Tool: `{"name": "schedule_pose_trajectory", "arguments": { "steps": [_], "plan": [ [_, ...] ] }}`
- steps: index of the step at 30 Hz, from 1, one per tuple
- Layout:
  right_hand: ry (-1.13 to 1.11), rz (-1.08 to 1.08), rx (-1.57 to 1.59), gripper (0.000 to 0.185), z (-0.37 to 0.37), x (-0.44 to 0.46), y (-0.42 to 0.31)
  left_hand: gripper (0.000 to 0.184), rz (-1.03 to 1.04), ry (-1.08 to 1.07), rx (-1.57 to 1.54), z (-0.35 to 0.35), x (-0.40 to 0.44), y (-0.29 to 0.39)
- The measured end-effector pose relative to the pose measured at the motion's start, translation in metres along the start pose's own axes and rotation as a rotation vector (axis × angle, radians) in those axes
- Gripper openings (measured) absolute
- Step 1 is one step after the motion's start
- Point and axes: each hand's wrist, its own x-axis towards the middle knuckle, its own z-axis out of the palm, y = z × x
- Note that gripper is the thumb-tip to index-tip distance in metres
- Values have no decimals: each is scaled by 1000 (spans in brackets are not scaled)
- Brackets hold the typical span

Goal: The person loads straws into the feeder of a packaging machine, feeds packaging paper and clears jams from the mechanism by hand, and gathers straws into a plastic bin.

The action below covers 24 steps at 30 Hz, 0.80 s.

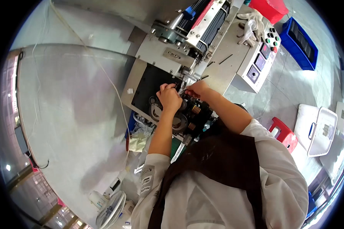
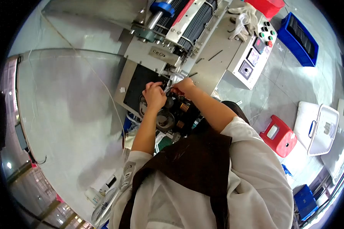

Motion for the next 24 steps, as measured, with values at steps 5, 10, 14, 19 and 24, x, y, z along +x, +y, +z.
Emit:
{"name": "schedule_pose_trajectory", "arguments": {
  "steps": [5,10,14,19,24],
  "plan": [
    [5,-47,-190,13,-1,-25,-10,10,-74,-28,-24,-10,-5,-3],
    [193,-1292,-1310,10,21,-62,-7,4,44,145,-33,-9,-9,-10],
    [67,-1192,-1585,11,35,-44,-2,4,15,122,0,-12,-8,-14],
    [29,-1208,-1610,7,35,-39,-7,8,-35,242,-358,-27,-20,-41],
    [36,-1331,-1564,3,36,-37,-6,23,-587,679,-240,-34,-83,-182]
  ]
}}
